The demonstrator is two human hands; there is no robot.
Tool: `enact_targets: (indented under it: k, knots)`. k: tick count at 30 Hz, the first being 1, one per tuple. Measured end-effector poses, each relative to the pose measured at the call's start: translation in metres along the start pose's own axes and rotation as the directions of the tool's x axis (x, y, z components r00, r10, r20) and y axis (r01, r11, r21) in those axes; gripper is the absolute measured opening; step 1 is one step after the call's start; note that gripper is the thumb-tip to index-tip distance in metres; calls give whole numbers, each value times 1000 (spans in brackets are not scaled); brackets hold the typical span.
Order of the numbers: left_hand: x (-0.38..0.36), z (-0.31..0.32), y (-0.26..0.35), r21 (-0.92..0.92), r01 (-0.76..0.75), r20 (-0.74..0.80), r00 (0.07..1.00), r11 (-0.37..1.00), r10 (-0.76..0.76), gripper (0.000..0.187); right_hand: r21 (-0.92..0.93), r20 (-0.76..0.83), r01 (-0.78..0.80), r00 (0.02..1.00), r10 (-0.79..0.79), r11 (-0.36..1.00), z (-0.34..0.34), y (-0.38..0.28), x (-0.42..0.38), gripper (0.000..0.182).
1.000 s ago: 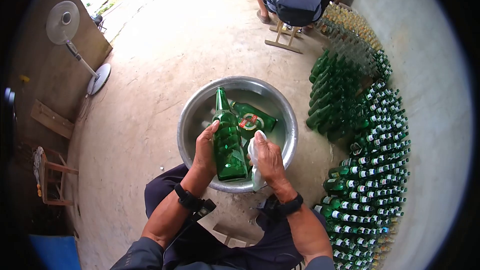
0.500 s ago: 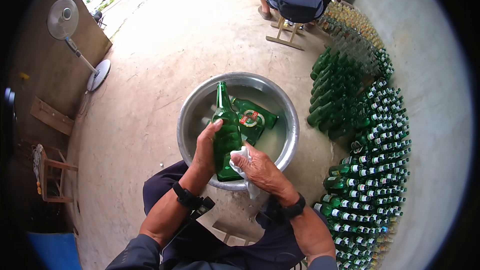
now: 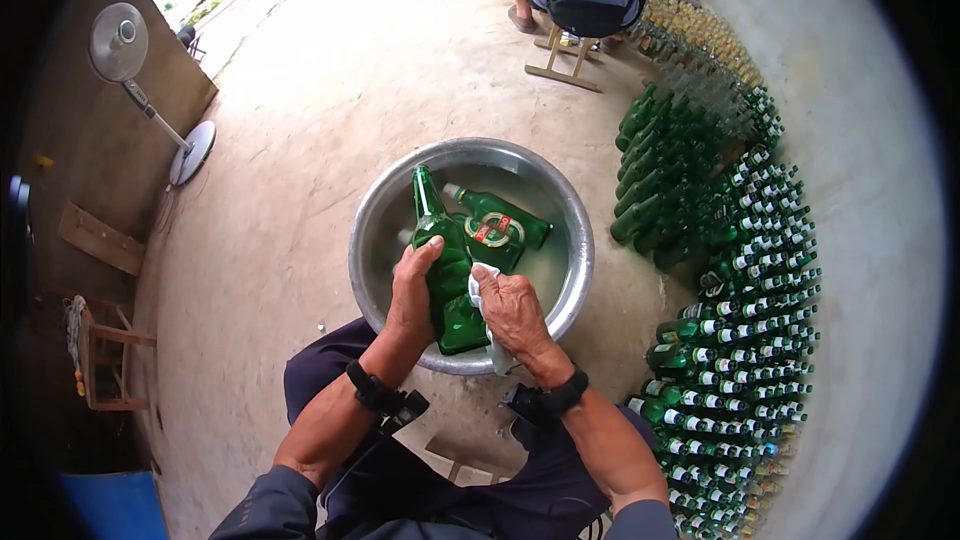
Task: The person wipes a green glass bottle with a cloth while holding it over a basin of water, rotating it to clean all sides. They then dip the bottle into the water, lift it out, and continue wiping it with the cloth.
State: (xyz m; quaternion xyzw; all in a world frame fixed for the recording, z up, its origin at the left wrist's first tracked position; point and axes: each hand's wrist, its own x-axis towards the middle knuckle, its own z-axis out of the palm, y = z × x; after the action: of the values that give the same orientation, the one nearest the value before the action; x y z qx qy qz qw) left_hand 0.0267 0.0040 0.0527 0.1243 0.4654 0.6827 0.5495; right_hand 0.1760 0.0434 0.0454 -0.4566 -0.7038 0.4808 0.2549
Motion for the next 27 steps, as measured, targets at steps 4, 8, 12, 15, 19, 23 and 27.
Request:
enact_targets:
  k: [4, 8, 12, 15, 19, 23, 27]
  knots:
    - [8, -4, -1, -69, 25, 10, 1000, 997, -24, 25, 129, 41, -75, 997, 70, 989, 0, -3, -1, 56]
    - [17, -10, -12, -160, 100, 38, 995, 982, -95, 25, 168, 173, -163, 976, 133, 972, -12, -10, -11, 54]
    - [15, -10, -8, -202, 161, 55, 987, 966, -153, 27, 136, 202, -39, 979, 11, 990, -20, -20, -21, 47]
    - [5, -5, 4, -139, 110, 95, 991, 984, -97, 28, 146, 309, -41, 951, -7, 988, -25, -23, -24, 42]
    - [4, -5, 3, -90, 96, 55, 994, 991, -92, 29, 197, 331, -37, 943, -31, 980, -21, -25, -23, 36]
    - [4, -3, 2, -5, 13, 36, 999, 1000, -13, 27, 213, 280, -93, 960, 31, 973, -14, -27, -22, 38]
    - [6, -5, -1, -15, -14, 34, 999, 1000, 15, 29, 207, 171, -34, 985, -2, 978, -6, -25, -20, 40]
